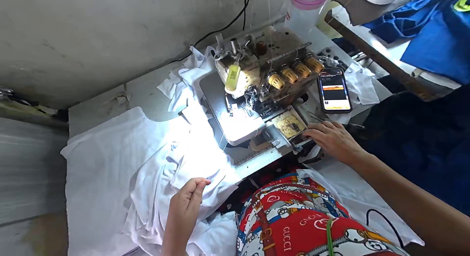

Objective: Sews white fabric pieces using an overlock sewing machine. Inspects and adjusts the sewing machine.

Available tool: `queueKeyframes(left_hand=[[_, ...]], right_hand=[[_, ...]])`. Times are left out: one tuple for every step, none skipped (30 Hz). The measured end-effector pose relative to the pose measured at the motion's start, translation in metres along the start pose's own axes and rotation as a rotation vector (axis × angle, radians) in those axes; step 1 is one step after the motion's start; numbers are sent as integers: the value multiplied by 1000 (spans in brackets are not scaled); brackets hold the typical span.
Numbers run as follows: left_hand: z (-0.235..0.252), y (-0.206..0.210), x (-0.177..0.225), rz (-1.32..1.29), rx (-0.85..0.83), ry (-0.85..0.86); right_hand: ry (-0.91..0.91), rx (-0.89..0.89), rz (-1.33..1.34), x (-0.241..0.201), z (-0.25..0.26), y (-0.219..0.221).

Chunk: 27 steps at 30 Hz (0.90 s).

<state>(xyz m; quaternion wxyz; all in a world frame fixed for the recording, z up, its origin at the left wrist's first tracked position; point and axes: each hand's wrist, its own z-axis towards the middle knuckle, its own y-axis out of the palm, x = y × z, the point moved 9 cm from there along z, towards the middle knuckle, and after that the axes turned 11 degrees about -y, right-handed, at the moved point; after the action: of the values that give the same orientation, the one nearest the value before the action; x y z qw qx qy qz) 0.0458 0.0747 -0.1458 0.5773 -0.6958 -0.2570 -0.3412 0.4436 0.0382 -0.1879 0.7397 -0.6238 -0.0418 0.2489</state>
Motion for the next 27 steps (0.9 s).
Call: queueKeyframes(left_hand=[[-2, -1, 1, -12, -12, 15], [-5, -3, 4, -47, -18, 39], [-8, -7, 8, -102, -20, 67], [-11, -12, 13, -161, -11, 88], [-14, -18, 17, -223, 9, 102], [-16, -23, 21, -274, 27, 114], [-17, -25, 23, -314, 33, 125], [-18, -26, 24, -336, 29, 133], [-17, -24, 24, -341, 19, 132], [-17, -21, 22, -327, 7, 125], [-17, -17, 19, -300, -3, 116], [-18, -14, 16, -267, -14, 104], [-19, -11, 12, -247, -22, 95], [-20, -9, 9, -235, -27, 90], [-21, -8, 8, -231, -25, 85], [-23, -8, 8, -226, -20, 80], [-25, -8, 10, -222, -12, 78], [-26, -9, 14, -211, -2, 81], [-28, -8, 19, -193, 4, 90], [-29, -6, 25, -172, 5, 103], [-30, -3, 31, -144, 3, 119], [-31, 1, 37, -113, -3, 139], [-34, 6, 41, -83, -7, 155], [-36, 8, 43, -51, -8, 166], [-40, 8, 45, -18, -2, 177], [-43, 4, 46, 15, 24, 182], [-47, -4, 45, 41, 67, 177]], right_hand=[[5, -28, 7, 0, 2, 0], [3, -41, -2, 0, 3, -1], [1, -43, -20, 0, 5, -2], [4, -42, -42, 0, 5, -3], [6, -35, -67, 0, 6, -4], [14, -32, -87, 1, 5, -6], [26, -29, -101, 2, 5, -8], [39, -26, -110, 5, 3, -10], [51, -18, -117, 7, 2, -14], [62, -1, -118, 9, 0, -19], [73, 24, -129, 10, -1, -25], [80, 63, -151, 9, -1, -33], [90, 103, -169, 6, 1, -42], [91, 141, -169, -1, 4, -51], [82, 178, -160, -10, 9, -59], [66, 210, -124, -24, 17, -65], [42, 231, -66, -40, 27, -69], [5, 243, 11, -60, 39, -69], [-40, 251, 105, -82, 52, -68], [-101, 254, 211, -107, 67, -66], [-184, 250, 321, -132, 81, -62], [-286, 237, 406, -158, 94, -58], [-395, 211, 444, -182, 106, -53], [-486, 159, 456, -201, 115, -45], [-547, 97, 465, -216, 123, -36], [-594, 47, 471, -227, 128, -27], [-640, 18, 465, -235, 131, -20]])
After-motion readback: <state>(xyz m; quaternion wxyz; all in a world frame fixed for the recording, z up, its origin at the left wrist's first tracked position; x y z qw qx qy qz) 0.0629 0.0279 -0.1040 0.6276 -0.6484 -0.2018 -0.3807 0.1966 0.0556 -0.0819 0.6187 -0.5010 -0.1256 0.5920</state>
